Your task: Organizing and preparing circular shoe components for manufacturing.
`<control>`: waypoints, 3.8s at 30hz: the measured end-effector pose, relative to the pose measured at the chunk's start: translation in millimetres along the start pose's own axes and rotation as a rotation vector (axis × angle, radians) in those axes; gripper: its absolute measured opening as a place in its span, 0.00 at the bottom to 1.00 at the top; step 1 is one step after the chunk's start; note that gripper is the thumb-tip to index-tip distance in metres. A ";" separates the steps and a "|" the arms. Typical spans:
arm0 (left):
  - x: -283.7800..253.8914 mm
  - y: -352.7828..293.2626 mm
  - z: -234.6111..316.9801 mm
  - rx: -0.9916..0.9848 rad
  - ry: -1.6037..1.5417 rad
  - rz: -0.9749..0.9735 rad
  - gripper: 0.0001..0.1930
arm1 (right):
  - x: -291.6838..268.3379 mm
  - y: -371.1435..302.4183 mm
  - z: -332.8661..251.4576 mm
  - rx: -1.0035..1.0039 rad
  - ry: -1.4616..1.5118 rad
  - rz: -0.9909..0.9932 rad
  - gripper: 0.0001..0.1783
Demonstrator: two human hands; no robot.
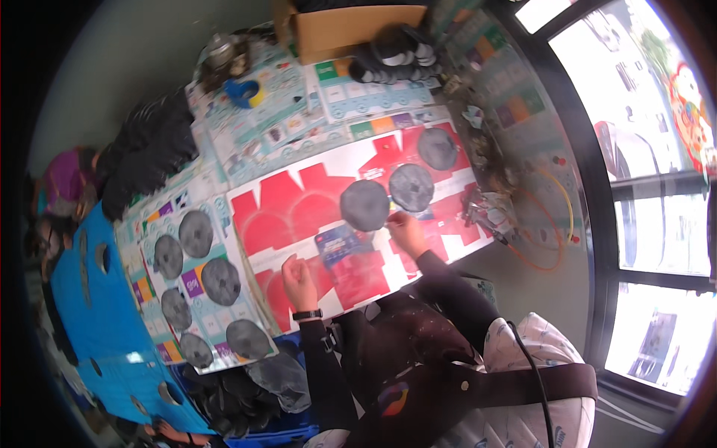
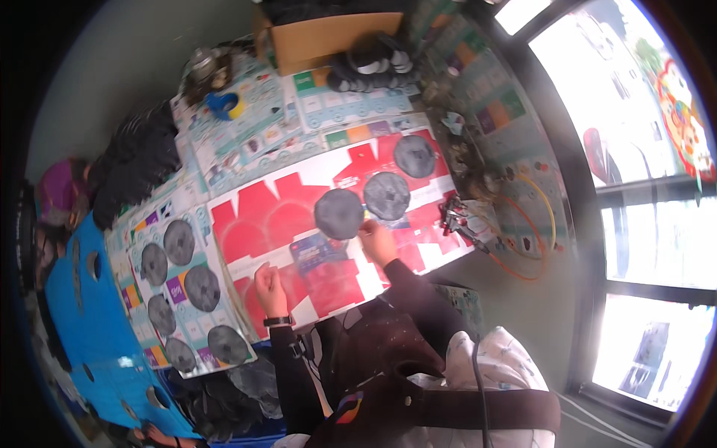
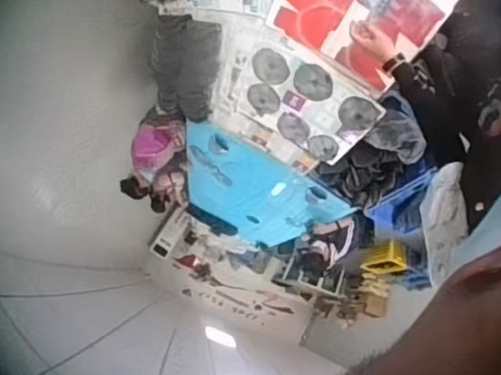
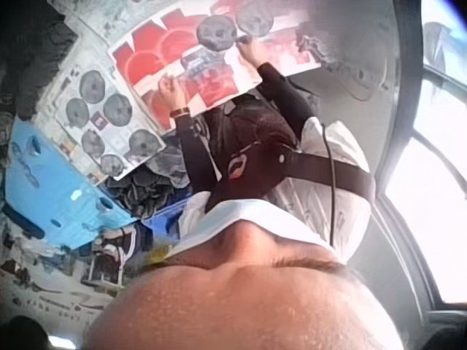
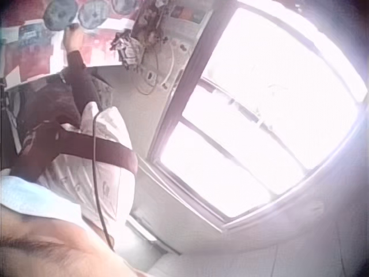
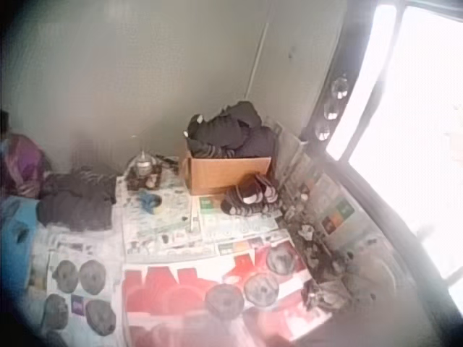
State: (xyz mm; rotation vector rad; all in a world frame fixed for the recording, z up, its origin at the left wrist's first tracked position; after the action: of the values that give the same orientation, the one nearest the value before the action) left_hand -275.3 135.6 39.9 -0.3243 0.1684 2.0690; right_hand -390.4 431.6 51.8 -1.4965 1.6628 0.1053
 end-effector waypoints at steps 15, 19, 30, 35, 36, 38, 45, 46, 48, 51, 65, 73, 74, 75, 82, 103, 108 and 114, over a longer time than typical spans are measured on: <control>135.5 41.2 6.1 0.063 0.378 -0.119 0.17 | -103.5 160.0 86.8 0.133 -0.124 0.295 0.18; 133.6 48.5 3.0 0.089 0.436 -0.083 0.15 | -101.3 162.1 76.3 0.147 -0.262 0.234 0.23; 164.5 77.4 0.1 0.159 0.710 -0.170 0.13 | -99.8 170.6 59.7 0.205 -0.399 0.209 0.17; 164.6 44.3 2.2 0.052 0.688 -0.132 0.14 | -106.3 175.5 57.0 0.110 -0.395 0.070 0.19; 165.3 39.4 3.6 0.015 0.725 -0.159 0.15 | -108.3 175.9 56.1 0.111 -0.332 -0.003 0.20; 168.8 32.5 8.3 0.032 0.681 -0.141 0.16 | -112.8 173.8 53.3 0.110 -0.267 -0.079 0.22; 187.1 26.0 14.2 -0.069 0.607 -0.084 0.21 | -124.7 147.4 37.2 0.083 -0.104 -0.183 0.23; 188.4 27.0 14.9 -0.069 0.656 -0.080 0.22 | -126.3 143.0 34.5 0.082 -0.099 -0.197 0.22; 190.7 29.9 14.8 -0.114 0.564 -0.086 0.22 | -131.7 134.7 28.5 0.087 0.031 -0.228 0.21; 190.6 34.5 12.4 -0.280 0.367 -0.063 0.21 | -146.4 124.1 17.5 0.127 0.231 -0.290 0.17; 170.2 51.8 68.0 -0.173 0.150 -0.134 0.16 | -210.7 87.1 -3.9 0.148 0.765 -0.202 0.17; -42.1 33.2 85.8 -0.105 -0.230 0.141 0.13 | -150.7 68.0 -73.4 0.047 0.670 -0.410 0.10; -75.9 30.5 82.1 -0.053 -0.272 0.167 0.14 | -132.9 60.8 -88.8 0.017 0.666 -0.440 0.13; -109.0 25.9 73.8 -0.089 -0.307 0.308 0.18 | -113.4 50.8 -105.2 -0.023 0.655 -0.462 0.14; -304.5 -9.1 -75.7 -0.318 -0.446 0.783 0.16 | 65.5 -58.2 -240.4 -0.140 0.532 -0.741 0.12; -336.6 -49.7 -150.2 -0.156 0.747 0.779 0.11 | 450.1 -195.8 -259.4 -0.909 -0.232 -0.279 0.08; -331.4 -58.3 -154.7 -0.405 -0.403 1.034 0.13 | 439.0 -197.4 -261.0 -1.002 -0.220 -0.306 0.08; -328.2 -72.8 -155.9 -0.256 -0.469 1.245 0.20 | 415.7 -184.7 -261.4 -0.757 -0.045 -0.458 0.14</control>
State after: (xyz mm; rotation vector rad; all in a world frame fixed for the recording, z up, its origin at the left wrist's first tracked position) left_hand -33.1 -140.3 -10.0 0.2095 -0.2624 3.3366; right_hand -331.2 -89.5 36.0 -2.3797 1.2477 0.5585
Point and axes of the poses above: each hand's wrist, its own y-axis towards the middle knuckle, its own x-axis out of the palm, z = x × y, the point moved 2 cm from there along y, towards the middle knuckle, and after that the axes turned 14 degrees about x, right-handed, at the moved point
